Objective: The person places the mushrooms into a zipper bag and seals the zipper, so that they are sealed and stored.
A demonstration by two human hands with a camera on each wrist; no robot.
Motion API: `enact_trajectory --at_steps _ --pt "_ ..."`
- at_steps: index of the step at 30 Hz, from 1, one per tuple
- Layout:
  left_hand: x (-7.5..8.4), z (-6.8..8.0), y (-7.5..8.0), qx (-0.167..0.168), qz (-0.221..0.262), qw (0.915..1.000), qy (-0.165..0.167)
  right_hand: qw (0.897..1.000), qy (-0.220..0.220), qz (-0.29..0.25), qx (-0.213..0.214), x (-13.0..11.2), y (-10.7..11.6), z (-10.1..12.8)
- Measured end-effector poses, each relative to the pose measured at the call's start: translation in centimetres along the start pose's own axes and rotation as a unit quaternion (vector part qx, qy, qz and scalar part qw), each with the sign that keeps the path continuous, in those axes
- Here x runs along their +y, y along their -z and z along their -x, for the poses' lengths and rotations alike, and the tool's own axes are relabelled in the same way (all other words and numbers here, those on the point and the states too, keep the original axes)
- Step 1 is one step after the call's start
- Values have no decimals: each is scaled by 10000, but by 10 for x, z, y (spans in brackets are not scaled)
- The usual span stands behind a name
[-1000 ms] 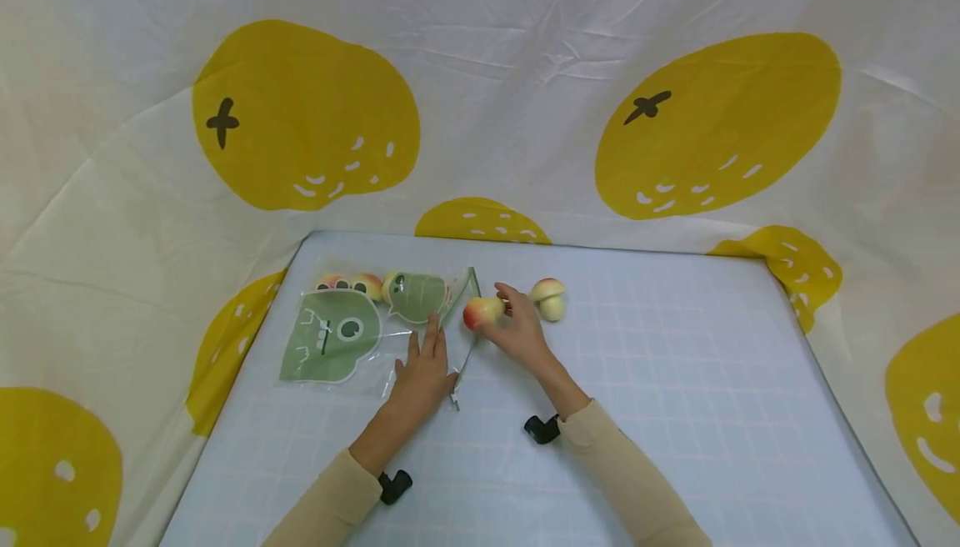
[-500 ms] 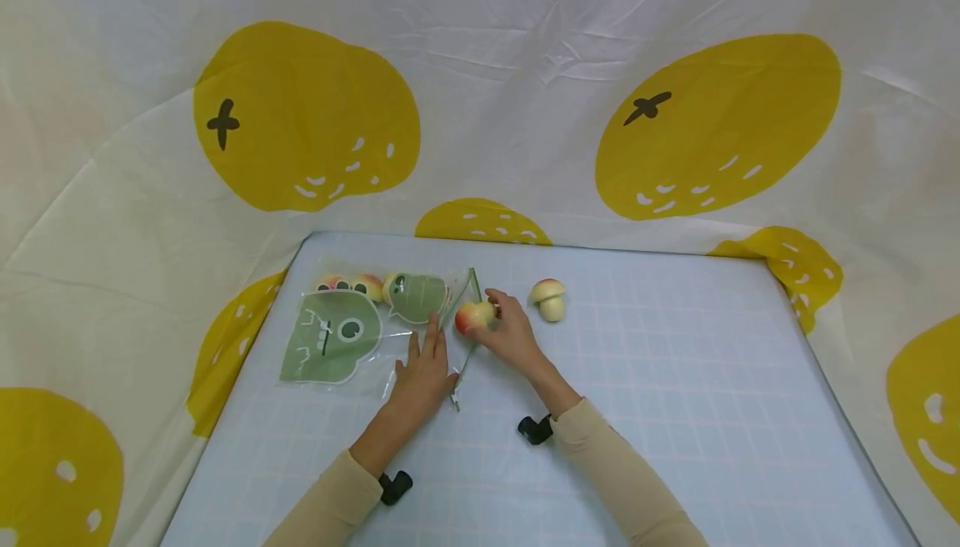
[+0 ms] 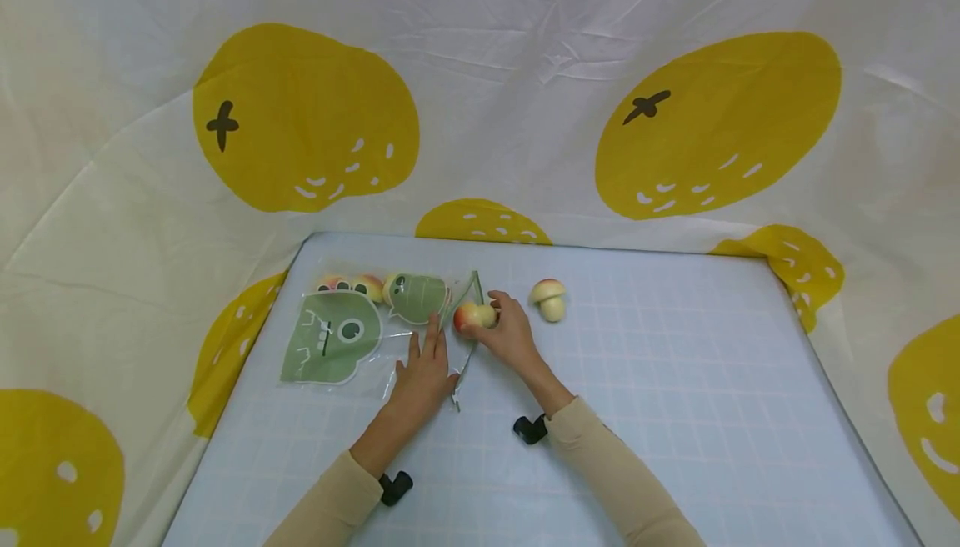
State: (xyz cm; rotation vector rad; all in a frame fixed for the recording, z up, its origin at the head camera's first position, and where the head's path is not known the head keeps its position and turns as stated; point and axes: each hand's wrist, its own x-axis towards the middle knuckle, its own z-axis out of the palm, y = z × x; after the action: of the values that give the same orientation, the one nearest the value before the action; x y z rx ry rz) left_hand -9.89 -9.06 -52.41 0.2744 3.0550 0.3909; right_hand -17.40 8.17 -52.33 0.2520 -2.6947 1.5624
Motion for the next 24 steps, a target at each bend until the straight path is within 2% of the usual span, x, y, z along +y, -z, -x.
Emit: enact_trajectory --at_steps 6,14,24 --pt "0 0 -1 92 -154 9998 -105 9998 -167 -108 75 -2 0 2" --pt "0 2 -1 153 -213 9996 -84 9986 66 -488 212 -1 -1 5" --pt "1 4 -2 517 -687 9956 -376 9943 -190 -983 358 4 -5 5"
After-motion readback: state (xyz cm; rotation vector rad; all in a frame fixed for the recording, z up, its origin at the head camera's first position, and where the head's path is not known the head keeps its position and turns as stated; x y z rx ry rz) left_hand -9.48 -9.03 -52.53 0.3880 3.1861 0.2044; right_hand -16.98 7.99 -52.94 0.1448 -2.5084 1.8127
